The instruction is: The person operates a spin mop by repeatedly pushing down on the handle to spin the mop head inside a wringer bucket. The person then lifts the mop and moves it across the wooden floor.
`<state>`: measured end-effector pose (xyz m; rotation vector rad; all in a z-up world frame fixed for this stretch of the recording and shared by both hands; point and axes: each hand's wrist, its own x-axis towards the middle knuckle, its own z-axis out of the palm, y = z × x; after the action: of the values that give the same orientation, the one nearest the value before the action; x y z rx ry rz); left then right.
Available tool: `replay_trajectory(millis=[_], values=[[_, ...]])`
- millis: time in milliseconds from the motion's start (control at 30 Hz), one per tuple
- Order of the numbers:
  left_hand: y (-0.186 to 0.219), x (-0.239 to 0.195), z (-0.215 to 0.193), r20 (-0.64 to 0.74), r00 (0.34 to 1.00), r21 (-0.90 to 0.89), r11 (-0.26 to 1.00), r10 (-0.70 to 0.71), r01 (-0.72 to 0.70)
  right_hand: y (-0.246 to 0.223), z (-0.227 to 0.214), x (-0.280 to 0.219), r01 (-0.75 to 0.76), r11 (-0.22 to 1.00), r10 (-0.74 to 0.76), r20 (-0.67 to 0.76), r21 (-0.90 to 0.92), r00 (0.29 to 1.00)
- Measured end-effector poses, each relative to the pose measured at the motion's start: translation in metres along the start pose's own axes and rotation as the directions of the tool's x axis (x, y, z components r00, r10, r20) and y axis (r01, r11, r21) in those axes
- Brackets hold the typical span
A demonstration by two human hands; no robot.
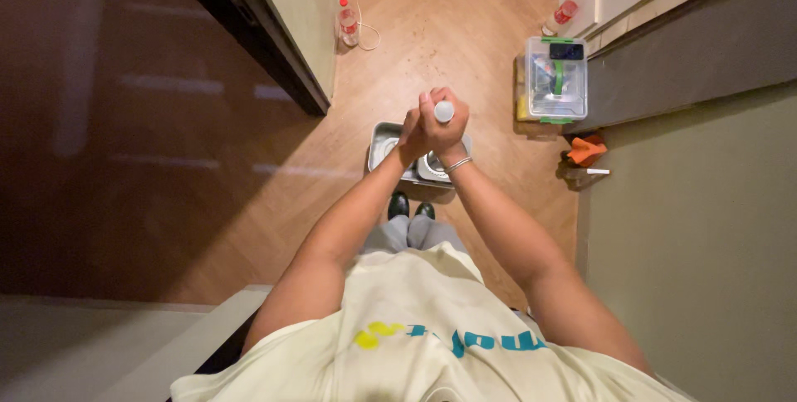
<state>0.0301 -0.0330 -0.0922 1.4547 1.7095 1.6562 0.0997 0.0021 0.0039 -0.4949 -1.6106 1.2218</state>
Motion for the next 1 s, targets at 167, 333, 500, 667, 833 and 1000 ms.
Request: replay_trajectory(millis=[167, 333, 500, 667, 833, 1000], values=[[-0.050, -0.025, -0.006, 0.134, 0.991, 0.069, 0.997, 0.013, -0.023, 0.058, 0.002, -0.036, -0.008, 0.987, 0.020, 0.078, -0.158, 0.997], [-0.105, -0.030, -0.002, 0.160, 0.973, -0.018, 0.986, 0.168, -0.167, 0.080, 0.006, -0.043, -0.008, 0.976, 0.034, 0.113, -0.219, 0.993], [-0.111, -0.016, 0.003, 0.399, 0.911, 0.425, 0.901, -0.106, -0.081, 0.060, -0.007, -0.018, -0.267, 0.927, 0.339, 0.282, -0.265, 0.898], [-0.063, -0.002, -0.001, 0.197, 0.974, 0.123, 0.988, -0.115, 0.092, -0.008, -0.024, 0.019, -0.208, 0.918, 0.371, 0.543, -0.339, 0.753], [0.047, 0.076, -0.026, 0.146, 0.988, 0.038, 0.998, 0.043, -0.049, -0.118, -0.048, 0.093, 0.026, 0.995, 0.034, 0.580, -0.094, 0.814], [0.117, 0.108, -0.056, 0.109, 0.960, 0.069, 0.962, 0.257, -0.265, -0.181, -0.045, 0.120, -0.052, 0.968, -0.068, 0.459, 0.245, 0.886]])
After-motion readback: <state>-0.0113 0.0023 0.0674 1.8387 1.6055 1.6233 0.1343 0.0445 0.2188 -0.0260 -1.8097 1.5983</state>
